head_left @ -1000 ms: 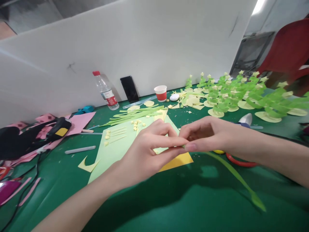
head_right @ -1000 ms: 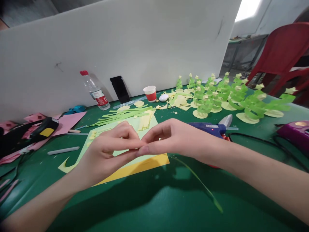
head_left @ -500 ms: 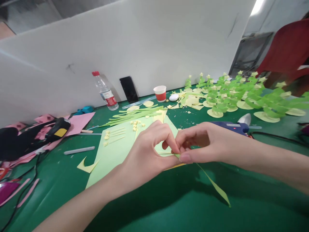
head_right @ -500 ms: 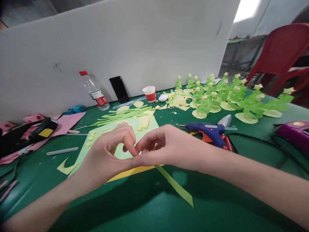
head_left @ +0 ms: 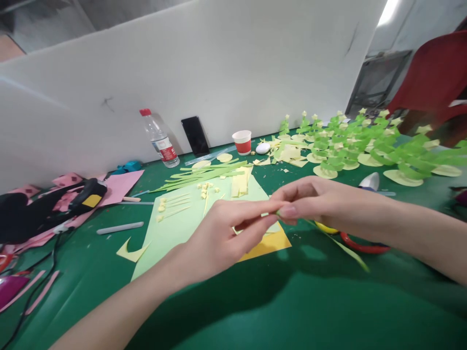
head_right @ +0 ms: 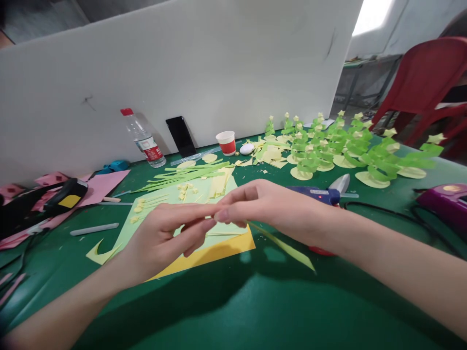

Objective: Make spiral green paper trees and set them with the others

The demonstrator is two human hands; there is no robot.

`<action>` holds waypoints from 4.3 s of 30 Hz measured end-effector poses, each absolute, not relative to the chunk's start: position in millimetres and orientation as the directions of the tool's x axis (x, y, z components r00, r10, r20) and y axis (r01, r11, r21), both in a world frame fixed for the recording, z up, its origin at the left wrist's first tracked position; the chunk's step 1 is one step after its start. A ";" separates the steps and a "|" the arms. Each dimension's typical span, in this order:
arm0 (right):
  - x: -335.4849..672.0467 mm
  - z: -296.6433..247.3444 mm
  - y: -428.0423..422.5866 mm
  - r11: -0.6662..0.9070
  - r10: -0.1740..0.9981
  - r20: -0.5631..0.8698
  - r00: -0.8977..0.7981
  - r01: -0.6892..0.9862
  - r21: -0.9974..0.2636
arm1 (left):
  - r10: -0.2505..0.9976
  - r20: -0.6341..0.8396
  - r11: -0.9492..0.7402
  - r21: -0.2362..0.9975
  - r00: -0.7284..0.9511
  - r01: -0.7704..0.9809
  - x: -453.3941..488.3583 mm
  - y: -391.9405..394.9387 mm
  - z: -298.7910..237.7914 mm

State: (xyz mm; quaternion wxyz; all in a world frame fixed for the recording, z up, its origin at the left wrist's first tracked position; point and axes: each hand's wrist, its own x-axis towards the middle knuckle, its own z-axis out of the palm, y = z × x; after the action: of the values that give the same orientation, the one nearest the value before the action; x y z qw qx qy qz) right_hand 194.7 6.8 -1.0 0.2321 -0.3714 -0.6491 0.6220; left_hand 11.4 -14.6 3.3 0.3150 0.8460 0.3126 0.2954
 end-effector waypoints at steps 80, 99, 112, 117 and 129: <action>183.4 5.6 -7.3 -0.104 0.776 -0.232 -0.586 0.245 -0.964 | 0.725 0.299 -0.618 0.679 0.620 0.396 8.2 -13.0 8.3; 179.0 0.8 -15.6 0.098 0.811 -0.085 -0.579 0.277 -0.956 | 0.755 0.387 -0.607 0.718 0.529 0.341 11.8 -15.3 2.6; 191.4 7.0 -1.0 0.166 0.625 -0.171 -0.762 0.343 -0.925 | 0.721 0.361 -0.625 0.708 0.591 0.330 7.9 -13.0 5.3; 185.7 1.3 -5.3 0.155 0.694 -0.130 -0.708 0.324 -0.933 | 0.768 0.336 -0.555 0.773 0.544 0.306 10.7 -14.4 2.5; 188.5 9.6 -1.6 0.059 0.708 -0.227 -0.668 0.377 -0.925 | 0.617 0.346 -0.713 0.627 0.707 0.314 6.7 -9.2 3.6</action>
State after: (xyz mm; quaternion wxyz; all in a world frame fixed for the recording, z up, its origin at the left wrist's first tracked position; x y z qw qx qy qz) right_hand 188.5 -1.6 9.6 0.1452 -0.3804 -0.7129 0.5709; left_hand 6.7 -9.2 3.6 0.2724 0.8827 0.2636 0.2776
